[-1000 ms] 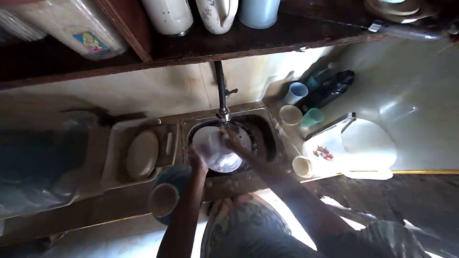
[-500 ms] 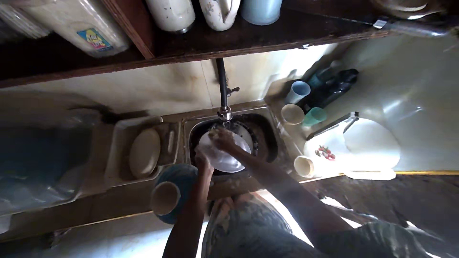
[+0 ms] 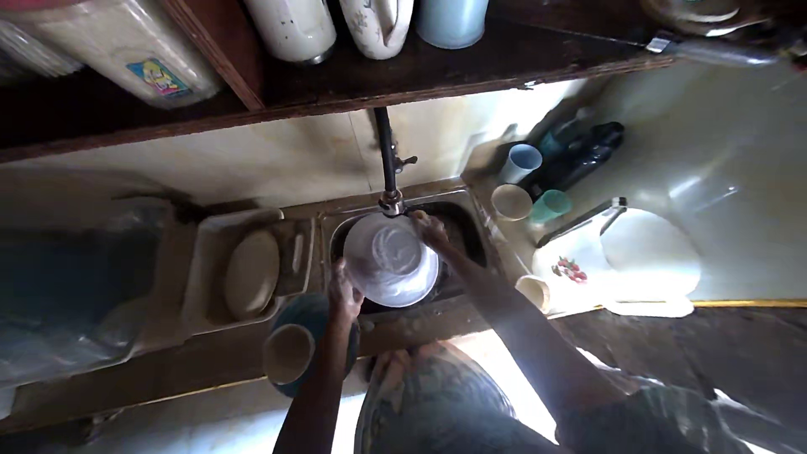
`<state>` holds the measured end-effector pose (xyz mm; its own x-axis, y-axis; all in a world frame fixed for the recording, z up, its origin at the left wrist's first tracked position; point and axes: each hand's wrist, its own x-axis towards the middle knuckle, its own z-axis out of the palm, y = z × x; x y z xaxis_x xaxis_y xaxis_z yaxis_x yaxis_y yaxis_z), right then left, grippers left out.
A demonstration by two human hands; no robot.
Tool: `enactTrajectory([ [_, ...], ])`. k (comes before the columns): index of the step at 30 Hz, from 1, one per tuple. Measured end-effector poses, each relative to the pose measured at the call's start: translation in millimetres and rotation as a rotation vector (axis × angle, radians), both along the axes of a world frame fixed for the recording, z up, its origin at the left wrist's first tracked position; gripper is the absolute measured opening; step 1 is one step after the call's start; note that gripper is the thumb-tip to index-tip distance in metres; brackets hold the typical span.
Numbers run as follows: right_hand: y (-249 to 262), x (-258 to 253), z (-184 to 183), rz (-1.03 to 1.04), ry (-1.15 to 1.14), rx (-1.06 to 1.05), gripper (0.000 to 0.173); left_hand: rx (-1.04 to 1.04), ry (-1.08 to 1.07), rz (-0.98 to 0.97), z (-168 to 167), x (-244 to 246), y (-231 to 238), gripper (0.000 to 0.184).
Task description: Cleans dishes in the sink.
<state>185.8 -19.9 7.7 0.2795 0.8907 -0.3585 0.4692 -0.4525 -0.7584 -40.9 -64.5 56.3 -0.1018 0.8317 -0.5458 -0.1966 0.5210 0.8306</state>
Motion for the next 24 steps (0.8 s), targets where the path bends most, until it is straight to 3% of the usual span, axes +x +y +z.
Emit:
enactTrajectory([
  [2, 4, 5, 12, 0.108, 0.000, -0.005, 0.041, -0.060, -0.058, -0.210, 6, -7, 3, 0.029],
  [5, 15, -12, 31, 0.264, -0.074, -0.100, 0.044, -0.063, 0.145, -0.430, 15, 2, 3, 0.029],
  [8, 4, -53, 45, 0.308, -0.142, 0.003, 0.041, 0.005, 0.246, -0.306, 7, 19, 3, 0.042],
  [10, -17, -84, 38, 0.470, -0.180, 0.206, 0.039, 0.046, 0.282, -0.206, -4, 28, 6, 0.044],
  [12, -16, -90, 24, 0.552, -0.121, 0.273, 0.045, 0.098, 0.344, -0.175, -8, 31, 4, 0.044],
  [15, 20, -59, 22, 0.434, -0.110, 0.027, 0.037, 0.117, 0.445, -0.189, -3, 33, -7, 0.046],
  [17, 35, -50, 39, 0.328, -0.090, -0.204, 0.042, 0.128, 0.456, -0.185, 5, 34, -10, 0.046],
  [18, 35, -56, 40, 0.285, -0.081, -0.198, 0.044, 0.127, 0.438, -0.176, 6, 34, -8, 0.048],
  [20, 14, -83, 37, 0.309, -0.139, -0.034, 0.045, 0.121, 0.408, -0.113, -2, 31, 1, 0.048],
  [22, -23, -112, 30, 0.471, -0.118, 0.190, 0.050, 0.099, 0.314, -0.009, -8, 23, 9, 0.047],
  [24, -41, -118, 26, 0.590, -0.053, 0.250, 0.054, 0.070, 0.294, 0.049, -8, 13, 13, 0.050],
])
